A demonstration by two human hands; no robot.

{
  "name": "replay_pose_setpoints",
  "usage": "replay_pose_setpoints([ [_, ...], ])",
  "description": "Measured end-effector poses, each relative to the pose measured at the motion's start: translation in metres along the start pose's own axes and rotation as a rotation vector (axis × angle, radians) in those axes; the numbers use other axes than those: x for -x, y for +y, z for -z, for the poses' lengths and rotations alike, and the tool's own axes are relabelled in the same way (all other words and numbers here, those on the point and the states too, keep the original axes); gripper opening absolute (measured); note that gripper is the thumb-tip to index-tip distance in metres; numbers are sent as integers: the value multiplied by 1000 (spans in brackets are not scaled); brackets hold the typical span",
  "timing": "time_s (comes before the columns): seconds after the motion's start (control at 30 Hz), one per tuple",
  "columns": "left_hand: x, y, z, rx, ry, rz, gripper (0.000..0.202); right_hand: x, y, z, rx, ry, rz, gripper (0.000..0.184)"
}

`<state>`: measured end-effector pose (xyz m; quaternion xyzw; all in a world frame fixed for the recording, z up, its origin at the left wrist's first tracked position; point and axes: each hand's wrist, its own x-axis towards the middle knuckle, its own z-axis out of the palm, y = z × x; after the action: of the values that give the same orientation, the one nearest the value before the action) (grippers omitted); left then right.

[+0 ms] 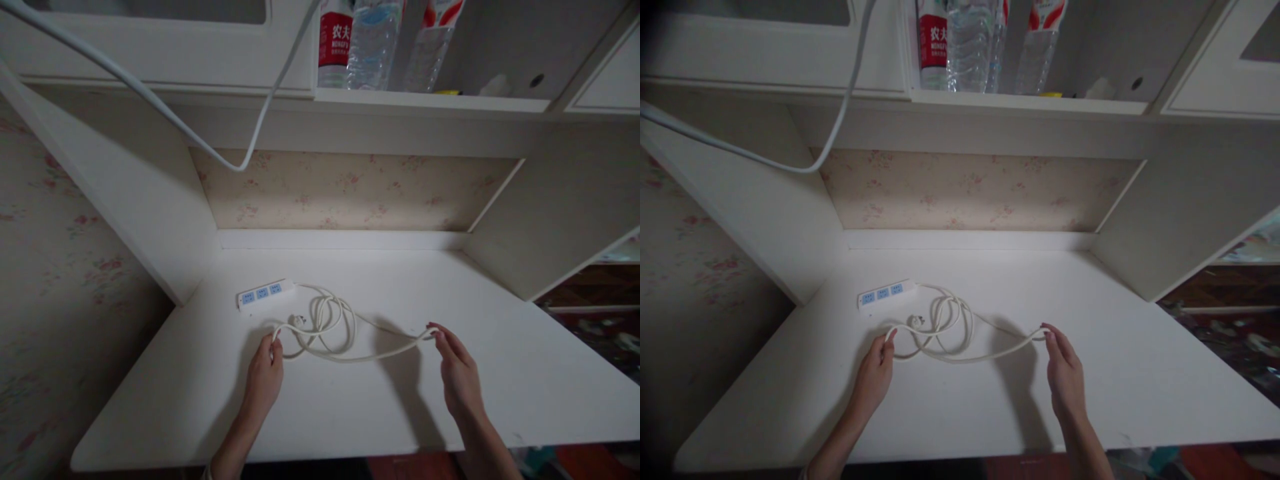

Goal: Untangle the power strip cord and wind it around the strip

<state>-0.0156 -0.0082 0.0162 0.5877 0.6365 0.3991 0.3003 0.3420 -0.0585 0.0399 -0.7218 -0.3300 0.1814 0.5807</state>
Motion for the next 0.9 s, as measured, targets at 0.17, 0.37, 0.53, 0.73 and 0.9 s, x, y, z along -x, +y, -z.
replay_pose_setpoints([
  [0.17, -2, 6, -1, 75, -47, 54, 39, 29, -30, 7, 246, 189, 364, 37],
  [0.37, -3, -1, -7, 171, -81, 58, 42, 110, -51, -51, 312, -411, 718, 29],
  [0.53, 2, 1, -2, 215, -119, 47, 44, 140, -29, -109, 633, -581, 844, 45],
  [0.73, 3, 2, 12, 206, -139, 10, 43, 135, -18, -125, 813, -610, 925, 31],
  [0.9, -1, -4, 14, 302, -143, 126, 44, 123, -42, -98, 575, -833, 904, 26],
])
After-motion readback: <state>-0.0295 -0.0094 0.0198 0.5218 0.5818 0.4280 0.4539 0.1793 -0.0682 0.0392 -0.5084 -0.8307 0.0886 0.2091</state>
